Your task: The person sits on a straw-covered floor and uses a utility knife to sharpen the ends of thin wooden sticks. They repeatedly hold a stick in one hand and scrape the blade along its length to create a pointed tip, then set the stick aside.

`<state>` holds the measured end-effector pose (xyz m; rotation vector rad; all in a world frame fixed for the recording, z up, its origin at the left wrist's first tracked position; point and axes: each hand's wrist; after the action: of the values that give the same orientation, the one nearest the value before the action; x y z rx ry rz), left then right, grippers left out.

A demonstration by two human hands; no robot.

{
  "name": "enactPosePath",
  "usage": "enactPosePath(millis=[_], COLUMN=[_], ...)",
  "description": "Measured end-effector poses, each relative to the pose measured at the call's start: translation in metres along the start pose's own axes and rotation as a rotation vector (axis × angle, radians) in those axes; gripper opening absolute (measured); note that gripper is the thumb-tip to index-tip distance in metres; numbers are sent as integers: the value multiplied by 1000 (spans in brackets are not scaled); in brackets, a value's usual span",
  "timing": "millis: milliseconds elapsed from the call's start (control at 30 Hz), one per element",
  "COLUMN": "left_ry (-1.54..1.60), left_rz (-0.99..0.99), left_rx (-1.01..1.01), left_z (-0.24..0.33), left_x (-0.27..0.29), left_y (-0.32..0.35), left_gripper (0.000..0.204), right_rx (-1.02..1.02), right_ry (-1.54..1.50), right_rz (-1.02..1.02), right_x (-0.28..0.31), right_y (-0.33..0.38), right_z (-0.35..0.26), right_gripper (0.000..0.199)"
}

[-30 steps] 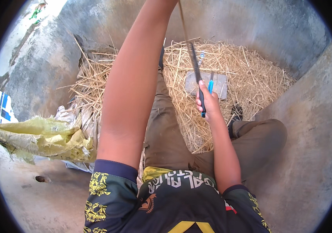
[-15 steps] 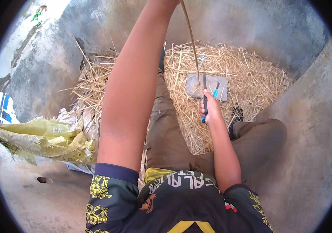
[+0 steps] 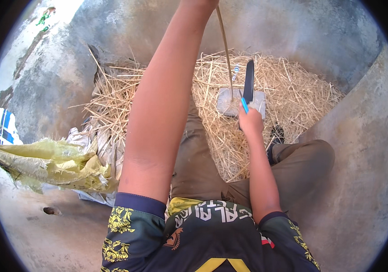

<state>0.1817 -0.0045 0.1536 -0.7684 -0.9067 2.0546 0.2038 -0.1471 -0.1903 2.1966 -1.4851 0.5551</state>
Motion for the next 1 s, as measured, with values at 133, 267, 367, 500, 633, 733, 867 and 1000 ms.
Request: enactPosePath(millis=[133, 267, 367, 500, 633, 733, 867, 1000], left_ry=[27, 14, -29, -50, -32, -41, -85, -48], left_rz=[-9, -20, 10, 18, 43, -8, -63, -15], left_rx=[11, 4, -9, -10, 39, -21, -101, -75], left_z=[-3, -3, -2, -1, 4, 7, 8, -2], left_x=[5, 4, -2, -2, -5, -6, -9, -5], left_y=[-3, 0, 2, 5, 9, 15, 26, 31], left_gripper=[59, 59, 59, 60, 61, 61, 61, 61], right_rx=[-52, -15, -49, -74, -55, 83, 200, 283], right_ry=[92, -290, -747, -1088, -1049, -1036, -846, -606], right_rz=[-117, -203, -241, -357, -435, -380, -287, -128], right_x=[-4, -8, -4, -2, -15, -41, -80, -68], right_y=[0, -10, -16, -32, -41, -43, -72, -77], right_z=[24, 10, -5, -35, -51, -42, -24, -23], right_gripper=[59, 50, 40, 38, 39, 45, 48, 58])
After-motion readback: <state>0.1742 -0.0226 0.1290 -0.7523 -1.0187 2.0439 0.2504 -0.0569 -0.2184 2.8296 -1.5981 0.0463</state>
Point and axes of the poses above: each hand's wrist, its own y-axis away from the middle knuckle, its own x-axis out of the back of the hand, z = x × y, and after that the axes turned 13 degrees about -y, right-handed
